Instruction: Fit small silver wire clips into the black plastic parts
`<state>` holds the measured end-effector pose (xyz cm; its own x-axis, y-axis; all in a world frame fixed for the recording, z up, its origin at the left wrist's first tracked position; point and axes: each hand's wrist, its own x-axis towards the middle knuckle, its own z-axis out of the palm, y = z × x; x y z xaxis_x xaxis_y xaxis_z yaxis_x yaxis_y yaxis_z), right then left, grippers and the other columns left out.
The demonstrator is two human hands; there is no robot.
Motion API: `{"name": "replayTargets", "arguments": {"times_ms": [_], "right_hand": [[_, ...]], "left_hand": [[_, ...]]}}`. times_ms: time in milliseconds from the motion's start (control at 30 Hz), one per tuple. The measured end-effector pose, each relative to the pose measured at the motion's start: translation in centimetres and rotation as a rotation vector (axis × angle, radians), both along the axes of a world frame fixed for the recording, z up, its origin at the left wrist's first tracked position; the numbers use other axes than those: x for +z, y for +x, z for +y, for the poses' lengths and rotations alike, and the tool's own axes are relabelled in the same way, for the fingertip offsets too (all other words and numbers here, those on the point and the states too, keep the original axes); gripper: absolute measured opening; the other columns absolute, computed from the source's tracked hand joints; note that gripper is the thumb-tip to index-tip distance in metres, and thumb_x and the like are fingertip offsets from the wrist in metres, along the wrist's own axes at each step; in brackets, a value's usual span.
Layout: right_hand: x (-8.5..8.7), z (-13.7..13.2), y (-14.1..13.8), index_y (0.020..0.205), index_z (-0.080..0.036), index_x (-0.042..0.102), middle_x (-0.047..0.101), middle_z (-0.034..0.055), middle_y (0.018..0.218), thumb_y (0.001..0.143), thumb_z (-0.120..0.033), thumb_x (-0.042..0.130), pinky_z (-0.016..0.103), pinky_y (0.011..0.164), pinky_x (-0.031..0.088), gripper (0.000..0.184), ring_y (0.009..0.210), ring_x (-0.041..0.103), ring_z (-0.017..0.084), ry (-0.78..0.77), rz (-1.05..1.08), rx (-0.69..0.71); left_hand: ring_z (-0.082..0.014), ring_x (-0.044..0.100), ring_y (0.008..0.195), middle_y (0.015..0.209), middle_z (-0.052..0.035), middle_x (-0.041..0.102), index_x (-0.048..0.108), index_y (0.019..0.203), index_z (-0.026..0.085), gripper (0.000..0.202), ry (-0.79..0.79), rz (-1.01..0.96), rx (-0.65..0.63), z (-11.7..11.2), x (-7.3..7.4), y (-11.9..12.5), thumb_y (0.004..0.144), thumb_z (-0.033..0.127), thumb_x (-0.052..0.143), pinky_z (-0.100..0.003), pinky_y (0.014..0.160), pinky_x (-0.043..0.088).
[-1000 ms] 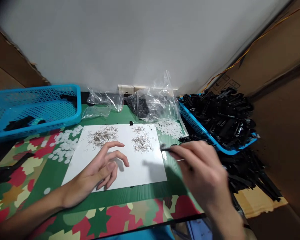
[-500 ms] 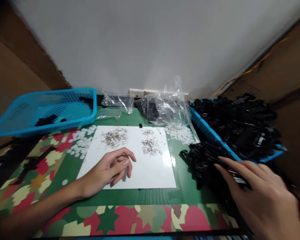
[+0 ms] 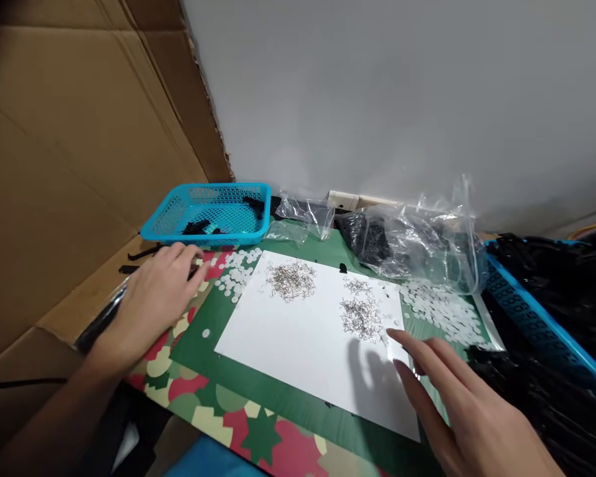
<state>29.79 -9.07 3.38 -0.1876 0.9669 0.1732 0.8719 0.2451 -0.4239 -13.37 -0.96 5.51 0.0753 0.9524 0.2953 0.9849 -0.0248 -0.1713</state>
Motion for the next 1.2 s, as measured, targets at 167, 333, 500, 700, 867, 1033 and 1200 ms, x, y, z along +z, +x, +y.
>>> {"name": "replayTargets", "arguments": {"times_ms": [167, 333, 500, 700, 867, 1033, 1200], "right_hand": [[1.1, 2.9, -2.2, 0.119, -0.031, 0.073, 0.072, 0.0105, 0.111, 0.108, -0.045, 0.048, 0.038, 0.064, 0.06, 0.03, 0.083, 0.077, 0.027, 0.001, 0.014, 0.21], [2.4, 6.5, -4.1, 0.127, -0.027, 0.072, 0.072, 0.0112, 0.115, 0.112, -0.043, 0.043, 0.032, 0.068, 0.055, 0.036, 0.088, 0.074, 0.023, -0.23, -0.029, 0.302], [2.0, 9.2, -4.1, 0.109, -0.023, 0.077, 0.073, 0.0122, 0.105, 0.108, -0.043, 0.05, 0.032, 0.066, 0.05, 0.033, 0.08, 0.069, 0.023, -0.265, -0.006, 0.312], [1.1, 10.3, -5.0, 0.093, -0.018, 0.075, 0.071, 0.0107, 0.091, 0.101, -0.035, 0.06, 0.031, 0.067, 0.049, 0.024, 0.075, 0.064, 0.021, -0.253, 0.059, 0.336], [0.3, 10.0, -5.4, 0.083, -0.02, 0.062, 0.066, 0.0072, 0.09, 0.106, -0.027, 0.048, 0.03, 0.064, 0.042, 0.028, 0.069, 0.057, 0.016, -0.252, -0.043, 0.364], [-0.2, 9.4, -5.3, 0.088, -0.022, 0.052, 0.061, 0.0059, 0.097, 0.112, -0.032, 0.039, 0.03, 0.065, 0.041, 0.029, 0.072, 0.056, 0.016, -0.263, -0.064, 0.344], [0.5, 9.1, -4.8, 0.107, -0.024, 0.057, 0.063, 0.0048, 0.1, 0.113, -0.041, 0.043, 0.031, 0.069, 0.043, 0.022, 0.077, 0.057, 0.017, -0.272, 0.196, 0.269]], "left_hand": [[-0.0362, 0.063, 0.105, 0.109, -0.0163, 0.067, 0.067, 0.114, 0.015, 0.032, -0.098, 0.139, -0.075, -0.7, -2.2, -4.3, 0.108, 0.038, 0.046, -0.046, 0.091, 0.047], [-0.036, 0.063, 0.105, 0.106, -0.0154, 0.067, 0.068, 0.111, 0.015, 0.027, -0.088, 0.08, -0.102, 0.0, -3.2, -5.0, 0.106, 0.031, 0.046, -0.048, 0.092, 0.047], [-0.0301, 0.064, 0.105, 0.113, -0.0111, 0.067, 0.067, 0.113, 0.019, 0.024, 0.047, -0.281, -0.182, 0.7, -0.2, -2.8, 0.105, 0.035, 0.051, -0.043, 0.09, 0.05], [-0.0156, 0.062, 0.076, 0.084, -0.0009, 0.064, 0.064, 0.104, 0.018, 0.027, -0.165, -1.113, -0.387, 2.6, 2.6, 4.3, 0.1, 0.044, 0.064, -0.026, 0.067, 0.049], [-0.009, 0.052, 0.053, 0.076, -0.0029, 0.07, 0.06, 0.103, 0.019, 0.024, -0.593, -1.572, -0.493, 5.2, 0.8, 9.7, 0.098, 0.04, 0.068, -0.019, 0.046, 0.038], [-0.0082, 0.054, 0.05, 0.075, -0.0031, 0.069, 0.058, 0.101, 0.018, 0.029, -0.794, -1.753, -0.454, 5.6, -1.9, 12.4, 0.097, 0.044, 0.069, -0.018, 0.044, 0.037], [-0.0068, 0.056, 0.052, 0.075, 0.0022, 0.064, 0.052, 0.104, 0.022, 0.036, -0.864, -1.882, -0.436, 4.0, -3.7, 12.4, 0.101, 0.056, 0.061, -0.015, 0.045, 0.039]]}}
